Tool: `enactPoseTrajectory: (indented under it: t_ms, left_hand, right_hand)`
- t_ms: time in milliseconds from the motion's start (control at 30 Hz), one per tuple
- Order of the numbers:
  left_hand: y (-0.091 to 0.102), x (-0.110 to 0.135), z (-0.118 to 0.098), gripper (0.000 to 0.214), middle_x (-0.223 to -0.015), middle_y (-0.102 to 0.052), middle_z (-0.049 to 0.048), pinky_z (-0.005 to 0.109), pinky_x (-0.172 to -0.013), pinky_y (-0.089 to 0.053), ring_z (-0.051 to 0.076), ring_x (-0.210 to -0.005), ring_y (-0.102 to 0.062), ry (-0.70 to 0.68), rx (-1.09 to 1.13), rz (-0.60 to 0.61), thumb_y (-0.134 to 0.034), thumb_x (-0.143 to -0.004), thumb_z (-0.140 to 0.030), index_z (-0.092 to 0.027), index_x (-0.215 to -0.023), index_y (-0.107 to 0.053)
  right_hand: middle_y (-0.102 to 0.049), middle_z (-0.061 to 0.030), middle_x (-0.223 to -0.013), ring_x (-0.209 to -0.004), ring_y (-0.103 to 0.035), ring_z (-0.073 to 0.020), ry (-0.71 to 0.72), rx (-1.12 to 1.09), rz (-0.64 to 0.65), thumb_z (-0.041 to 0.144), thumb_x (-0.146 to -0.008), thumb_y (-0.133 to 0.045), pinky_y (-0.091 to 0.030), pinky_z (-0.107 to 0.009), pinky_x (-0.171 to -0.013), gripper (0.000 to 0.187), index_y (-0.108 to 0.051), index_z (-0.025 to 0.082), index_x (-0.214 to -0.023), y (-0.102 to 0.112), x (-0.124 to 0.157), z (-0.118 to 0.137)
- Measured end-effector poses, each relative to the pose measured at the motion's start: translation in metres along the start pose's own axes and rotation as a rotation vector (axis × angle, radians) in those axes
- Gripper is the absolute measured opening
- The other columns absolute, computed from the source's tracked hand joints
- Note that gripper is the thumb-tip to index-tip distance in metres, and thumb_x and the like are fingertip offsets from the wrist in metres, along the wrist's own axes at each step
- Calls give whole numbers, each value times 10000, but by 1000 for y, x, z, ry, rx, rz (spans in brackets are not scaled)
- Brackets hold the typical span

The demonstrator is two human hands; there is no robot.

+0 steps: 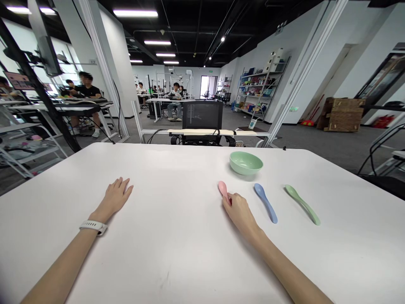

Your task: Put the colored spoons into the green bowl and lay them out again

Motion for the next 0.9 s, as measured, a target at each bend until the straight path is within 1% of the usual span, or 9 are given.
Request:
enactPoseTrajectory:
  t_ms: [133, 267, 400, 500, 567, 633, 700, 800, 900]
  left_hand:
    - [1, 0, 0, 730, -1787, -588, 283, 654, -1376, -428, 409, -1690, -539, -1, 0, -5, -285, -1125, -458, -97, -1649, -644]
    - [1, 0, -1, 728, -1787, -586, 284, 655, -1373, -431, 407, -1692, -536, 5, -2, -9, -284, -1128, -458, -100, -1650, -645]
    - [1, 0, -1, 733, -1786, -585, 290, 656, -1375, -430, 414, -1693, -536, 3, -2, -5, -288, -1127, -457, -88, -1649, -646]
    - [1, 0, -1, 722, -1765, -606, 294, 666, -1350, -459, 419, -1669, -563, -13, 0, -23, -301, -1119, -447, -93, -1633, -663]
    - [1, 0, 0, 715, -1755, -619, 287, 669, -1338, -472, 416, -1656, -578, -13, -1, -30, -308, -1117, -448, -106, -1631, -669]
    - [1, -1, 0, 711, -1758, -622, 277, 662, -1344, -467, 406, -1658, -578, -7, -5, -26, -314, -1119, -454, -118, -1638, -665]
    - [0, -1, 0, 710, -1769, -616, 266, 645, -1360, -451, 396, -1670, -567, -2, -10, -20, -315, -1122, -456, -124, -1647, -658]
    - [0, -1, 1, 717, -1778, -603, 272, 639, -1371, -438, 402, -1682, -552, -2, -6, -13, -307, -1123, -455, -113, -1650, -653]
    - [-2, -3, 3, 734, -1780, -594, 285, 664, -1367, -436, 424, -1680, -550, -12, 6, 0, -293, -1120, -460, -99, -1648, -652]
  right_hand:
    - [-397, 4, -591, -607, -364, -178, 15, 5, -16, 832, -1082, -380, -304, -369, -610, 640, -279, 326, -703, 1, 0, 1]
    - [-347, 24, -586, -603, -338, -172, -28, -6, 6, 850, -1100, -370, -294, -367, -619, 672, -256, 327, -693, 1, 1, 2]
    - [-321, 36, -587, -606, -317, -167, -46, -30, -7, 862, -1097, -405, -292, -367, -628, 695, -228, 330, -686, 1, 4, 6]
    - [-380, 16, -563, -593, -384, -178, -54, -18, 8, 815, -1113, -407, -357, -370, -669, 686, -277, 329, -647, 2, 3, 6]
    - [-502, -26, -595, -624, -493, -208, -47, 13, -10, 736, -1116, -436, -418, -382, -727, 631, -415, 314, -648, 9, -1, 2]
    - [-648, -82, -723, -712, -600, -251, -38, 56, -111, 631, -1094, -506, -461, -399, -797, 505, -615, 265, -765, 27, -11, -6]
    - [-736, -127, -883, -811, -660, -286, -47, 111, -261, 524, -1065, -566, -476, -412, -857, 382, -750, 203, -971, 54, -22, -21]
    - [-774, -169, -1014, -879, -673, -303, -129, 239, -409, 379, -1052, -584, -471, -419, -899, 341, -828, 150, -1120, 100, -39, -58]
    - [-785, -221, -1081, -881, -638, -301, -289, 383, -472, 300, -1050, -593, -459, -434, -850, 385, -869, 96, -1224, 139, -48, -109]
Point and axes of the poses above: each hand's wrist, its own x-axis away from the middle knuckle, its own y-axis out of the back of the hand, z = x × y, the point moved 4 cm from there along -x, towards the middle knuckle
